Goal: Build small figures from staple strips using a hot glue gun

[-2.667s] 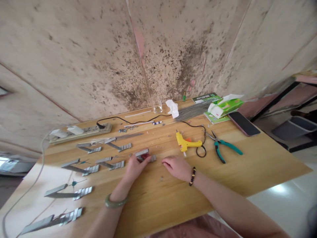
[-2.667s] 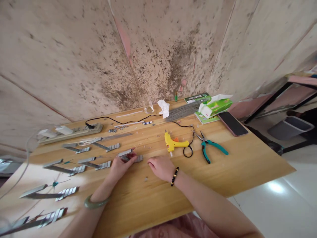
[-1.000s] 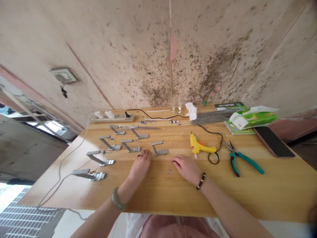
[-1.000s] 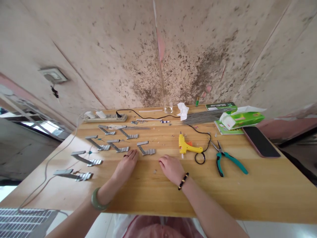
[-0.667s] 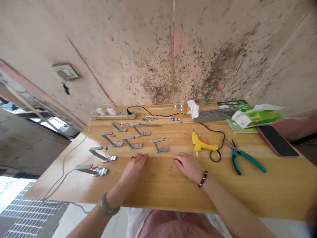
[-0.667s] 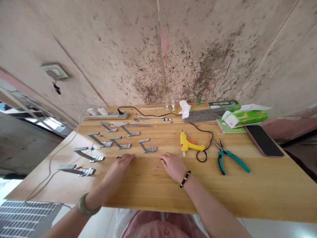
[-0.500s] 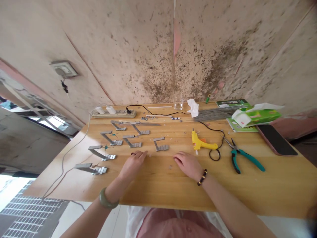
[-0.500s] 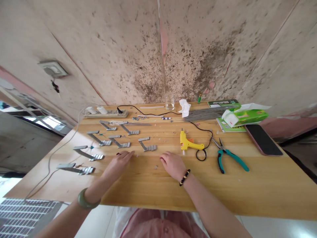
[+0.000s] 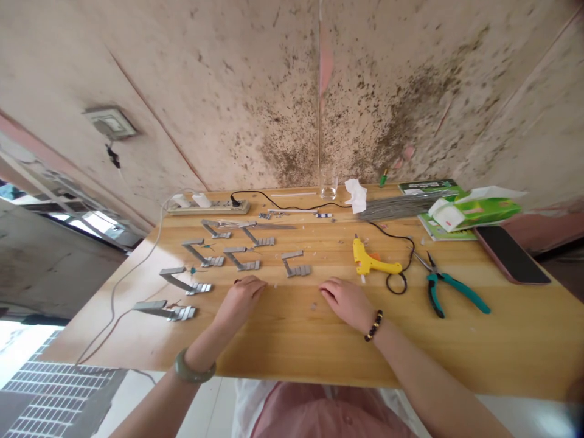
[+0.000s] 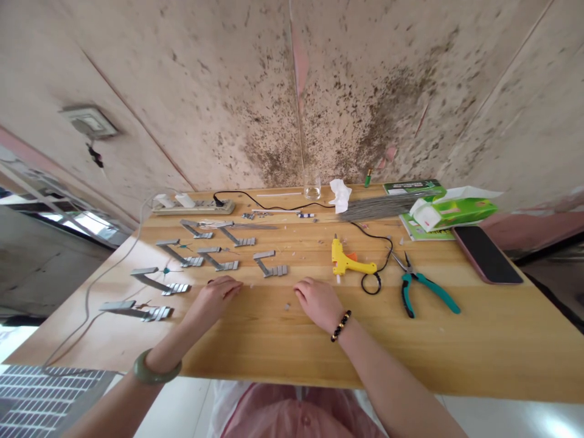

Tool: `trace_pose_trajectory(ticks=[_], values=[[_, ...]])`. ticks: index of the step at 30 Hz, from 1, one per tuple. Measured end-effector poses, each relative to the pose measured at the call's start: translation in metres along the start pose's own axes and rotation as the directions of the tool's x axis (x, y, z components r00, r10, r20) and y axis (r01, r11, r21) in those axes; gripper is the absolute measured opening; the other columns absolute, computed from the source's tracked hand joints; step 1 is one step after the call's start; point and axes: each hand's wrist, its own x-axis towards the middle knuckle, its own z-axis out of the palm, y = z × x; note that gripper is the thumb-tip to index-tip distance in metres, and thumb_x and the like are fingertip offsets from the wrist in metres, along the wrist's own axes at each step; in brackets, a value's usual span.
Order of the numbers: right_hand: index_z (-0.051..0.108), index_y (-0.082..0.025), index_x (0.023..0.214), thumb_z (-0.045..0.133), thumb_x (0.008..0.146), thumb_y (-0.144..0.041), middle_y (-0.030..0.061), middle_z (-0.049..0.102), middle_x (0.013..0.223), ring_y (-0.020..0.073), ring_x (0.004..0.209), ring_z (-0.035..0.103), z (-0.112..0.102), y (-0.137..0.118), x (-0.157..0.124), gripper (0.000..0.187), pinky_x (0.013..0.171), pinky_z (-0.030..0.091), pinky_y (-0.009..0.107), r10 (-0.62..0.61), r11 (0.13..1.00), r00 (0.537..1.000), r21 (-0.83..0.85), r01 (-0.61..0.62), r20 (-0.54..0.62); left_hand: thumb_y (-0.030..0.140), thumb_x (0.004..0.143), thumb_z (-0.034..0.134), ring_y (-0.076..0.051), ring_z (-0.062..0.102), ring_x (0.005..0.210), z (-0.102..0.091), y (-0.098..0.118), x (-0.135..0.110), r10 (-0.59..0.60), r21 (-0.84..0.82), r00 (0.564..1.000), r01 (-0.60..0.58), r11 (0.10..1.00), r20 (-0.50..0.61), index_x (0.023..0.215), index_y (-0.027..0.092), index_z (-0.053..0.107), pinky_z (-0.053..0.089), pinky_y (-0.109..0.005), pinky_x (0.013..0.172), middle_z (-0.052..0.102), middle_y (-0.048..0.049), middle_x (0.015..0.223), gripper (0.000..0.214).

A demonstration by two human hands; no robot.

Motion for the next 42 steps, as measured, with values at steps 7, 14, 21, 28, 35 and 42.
trace_pose_trajectory(ticks=[7, 14, 21, 28, 35, 42], values=[[0.066, -0.018, 0.099, 0.044, 0.093, -0.019, 0.0052, 0.068, 0.096, 0.0179, 0.088, 0.063, -0.001, 0.0, 0.0, 0.022, 0.08, 0.046, 0.029, -0.012, 1.0, 1.0, 0.002, 0.012, -0.011, 0.03, 0.079, 0.054, -0.02, 0.063, 0.073, -0.007, 0.007, 0.0, -0.224, -0.243, 0.974, 0.21, 0.947, -0.032, 0.088, 0.02, 0.07, 0.049, -0.03, 0.067, 0.069, -0.006, 0.08, 0.021], [0.063, -0.019, 0.105, 0.046, 0.094, -0.029, 0.0059, 0.064, 0.098, 0.0149, 0.087, 0.061, -0.002, -0.01, -0.005, 0.022, 0.08, 0.047, 0.027, -0.152, 0.969, 0.981, 0.18, 0.172, -0.118, 0.036, 0.066, 0.072, -0.01, 0.053, 0.051, 0.011, 0.054, -0.001, -0.424, -0.781, 0.874, 0.432, 0.452, 0.238, 0.099, 0.013, 0.064, 0.043, -0.022, 0.05, 0.058, 0.0027, 0.058, 0.041], [0.064, -0.022, 0.108, 0.05, 0.092, -0.04, 0.0063, 0.062, 0.102, 0.0158, 0.093, 0.059, -0.005, -0.019, -0.011, 0.028, 0.086, 0.048, 0.029, -0.298, 0.899, 0.944, 0.292, 0.327, -0.14, 0.025, 0.057, 0.082, -0.008, 0.058, 0.058, 0.041, 0.101, 0.003, -0.305, -0.824, 0.77, 0.554, -0.118, 0.561, 0.09, 0.014, 0.068, 0.044, -0.018, 0.054, 0.066, -0.0016, 0.074, 0.037], [0.069, -0.021, 0.096, 0.046, 0.095, -0.035, 0.0046, 0.064, 0.092, 0.0127, 0.086, 0.061, -0.003, -0.016, -0.013, 0.027, 0.081, 0.049, 0.023, -0.3, 0.882, 0.92, 0.295, 0.368, -0.254, 0.016, 0.062, 0.08, -0.003, 0.052, 0.051, 0.043, 0.108, 0.006, -0.257, -0.779, 0.742, 0.54, -0.319, 0.62, 0.087, 0.013, 0.07, 0.042, -0.013, 0.049, 0.063, -0.0001, 0.069, 0.027], [0.065, -0.019, 0.084, 0.051, 0.092, -0.028, 0.0041, 0.062, 0.081, 0.0132, 0.07, 0.058, -0.009, -0.006, -0.008, 0.018, 0.066, 0.049, 0.025, -0.064, 0.942, 0.894, 0.269, 0.201, -0.444, 0.016, 0.061, 0.082, -0.004, 0.054, 0.052, 0.037, 0.102, 0.0, -0.309, -0.809, 0.751, 0.51, -0.291, 0.584, 0.093, 0.012, 0.067, 0.046, -0.014, 0.051, 0.063, 0.0006, 0.065, 0.035], [0.045, -0.017, 0.132, 0.045, 0.085, -0.011, 0.0135, 0.06, 0.118, 0.0213, 0.083, 0.064, -0.003, 0.011, 0.0, 0.047, 0.08, 0.052, 0.039, 0.116, 0.983, 0.886, 0.179, -0.039, -0.45, 0.019, 0.056, 0.085, -0.012, 0.067, 0.068, 0.033, 0.093, -0.014, -0.342, -0.821, 0.75, 0.548, -0.159, 0.566, 0.097, 0.011, 0.064, 0.053, -0.02, 0.065, 0.07, -0.0055, 0.082, 0.047]])
